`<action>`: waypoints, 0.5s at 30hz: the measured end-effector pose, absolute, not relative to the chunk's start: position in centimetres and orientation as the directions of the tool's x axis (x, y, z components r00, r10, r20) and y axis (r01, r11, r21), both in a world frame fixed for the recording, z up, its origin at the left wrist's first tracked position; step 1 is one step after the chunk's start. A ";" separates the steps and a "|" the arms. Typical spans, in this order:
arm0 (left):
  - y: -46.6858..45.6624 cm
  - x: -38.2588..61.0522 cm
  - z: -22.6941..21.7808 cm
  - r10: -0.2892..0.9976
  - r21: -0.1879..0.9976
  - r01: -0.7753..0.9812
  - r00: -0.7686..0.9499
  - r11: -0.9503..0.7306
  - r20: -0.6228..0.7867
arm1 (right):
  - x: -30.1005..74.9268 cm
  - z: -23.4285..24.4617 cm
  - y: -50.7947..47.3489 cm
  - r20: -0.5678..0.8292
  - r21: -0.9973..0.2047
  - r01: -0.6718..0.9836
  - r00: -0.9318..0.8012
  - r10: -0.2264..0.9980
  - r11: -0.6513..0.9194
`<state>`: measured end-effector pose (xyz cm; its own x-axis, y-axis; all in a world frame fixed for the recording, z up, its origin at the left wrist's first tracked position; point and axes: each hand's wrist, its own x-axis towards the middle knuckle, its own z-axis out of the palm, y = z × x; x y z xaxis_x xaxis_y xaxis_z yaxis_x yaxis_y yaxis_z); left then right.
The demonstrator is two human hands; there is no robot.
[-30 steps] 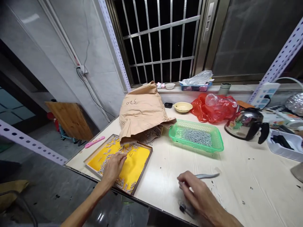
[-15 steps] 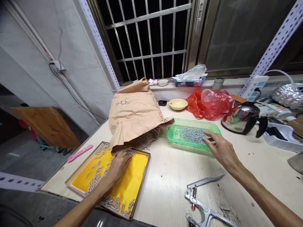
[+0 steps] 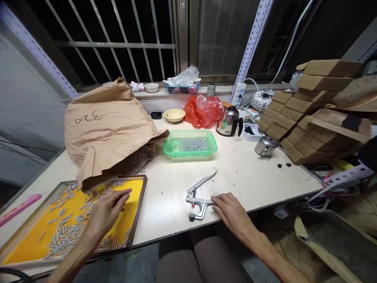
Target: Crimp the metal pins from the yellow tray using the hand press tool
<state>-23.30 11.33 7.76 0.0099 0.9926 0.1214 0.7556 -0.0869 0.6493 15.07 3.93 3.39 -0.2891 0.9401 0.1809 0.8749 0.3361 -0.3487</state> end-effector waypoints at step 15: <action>7.6 -6.9 5.4 0.837 0.835 0.222 0.117 0.503 -0.535 | 15.0 2.7 4.3 0.227 -0.321 0.901 -0.226 0.947 0.292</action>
